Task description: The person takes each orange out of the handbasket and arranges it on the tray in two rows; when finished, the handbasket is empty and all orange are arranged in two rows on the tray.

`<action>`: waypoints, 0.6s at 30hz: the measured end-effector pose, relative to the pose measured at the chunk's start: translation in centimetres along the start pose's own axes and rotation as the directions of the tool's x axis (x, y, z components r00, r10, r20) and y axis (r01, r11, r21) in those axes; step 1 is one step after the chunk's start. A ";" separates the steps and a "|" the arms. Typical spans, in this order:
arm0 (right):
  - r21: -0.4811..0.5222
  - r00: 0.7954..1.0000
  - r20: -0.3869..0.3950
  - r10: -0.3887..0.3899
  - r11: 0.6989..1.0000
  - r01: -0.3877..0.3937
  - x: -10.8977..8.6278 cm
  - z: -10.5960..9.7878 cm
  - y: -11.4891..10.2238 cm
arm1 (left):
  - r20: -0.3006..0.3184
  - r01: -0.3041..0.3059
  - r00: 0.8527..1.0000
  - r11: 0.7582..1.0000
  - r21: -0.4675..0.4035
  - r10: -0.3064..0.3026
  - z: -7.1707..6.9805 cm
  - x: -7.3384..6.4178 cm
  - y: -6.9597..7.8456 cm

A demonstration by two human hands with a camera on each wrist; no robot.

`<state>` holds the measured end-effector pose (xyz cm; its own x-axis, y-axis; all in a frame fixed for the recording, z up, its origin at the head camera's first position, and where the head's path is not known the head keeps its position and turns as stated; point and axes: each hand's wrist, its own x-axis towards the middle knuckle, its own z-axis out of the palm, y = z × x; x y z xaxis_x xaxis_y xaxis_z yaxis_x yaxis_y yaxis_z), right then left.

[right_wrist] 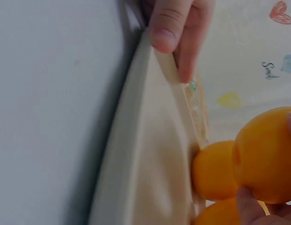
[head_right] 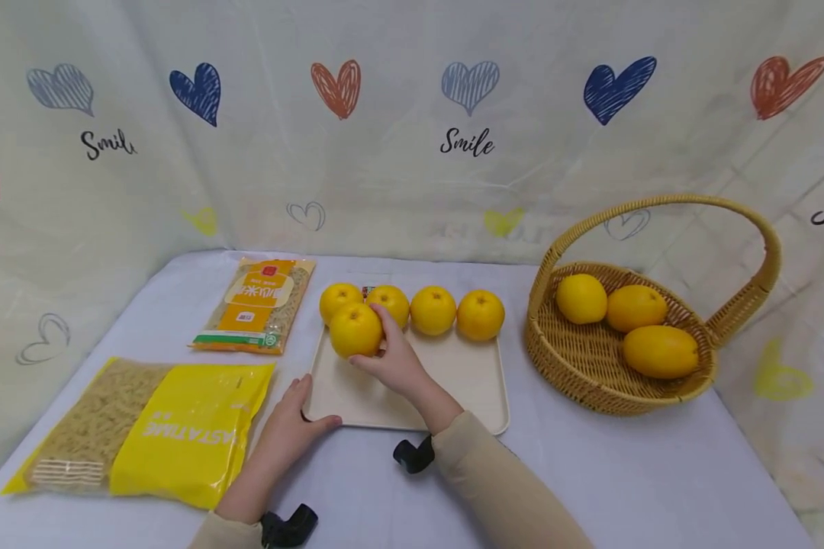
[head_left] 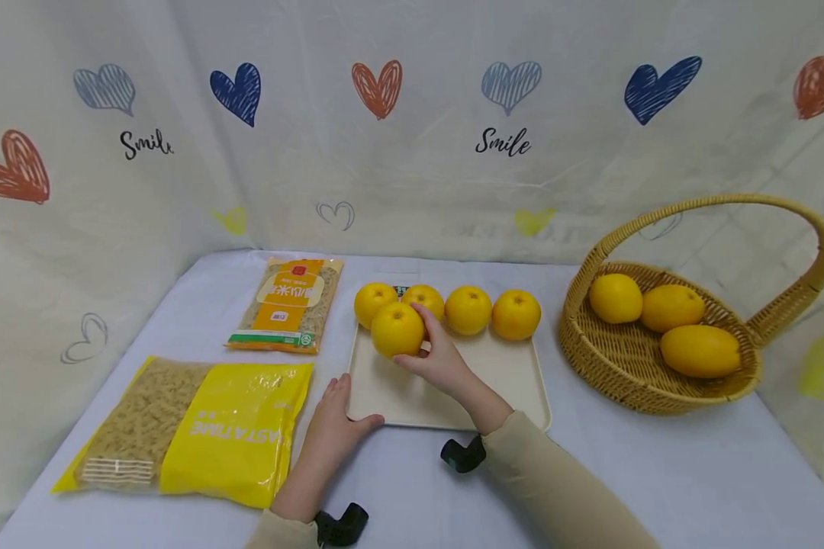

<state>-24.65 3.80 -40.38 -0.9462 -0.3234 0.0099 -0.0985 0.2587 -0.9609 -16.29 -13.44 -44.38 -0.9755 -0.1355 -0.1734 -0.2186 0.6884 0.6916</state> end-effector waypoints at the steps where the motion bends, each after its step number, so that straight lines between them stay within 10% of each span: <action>1: 0.002 1.000 -0.003 0.009 1.000 -0.009 0.1 0.3 0.1 | 0.001 -0.001 1.000 1.000 0.002 0.001 0.0 0.0 0.1; 18: -0.004 0.996 0.058 0.067 0.998 -0.067 1.2 4.3 1.6 | 0.002 -0.013 1.000 1.000 0.013 0.013 0.1 0.1 -0.2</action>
<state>-24.63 -0.08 -43.11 -0.9312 -0.3576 -0.0707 -0.0361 0.2835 -0.9583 -16.34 -13.51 -44.58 -0.9781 -0.1251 -0.1661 -0.2057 0.6995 0.6844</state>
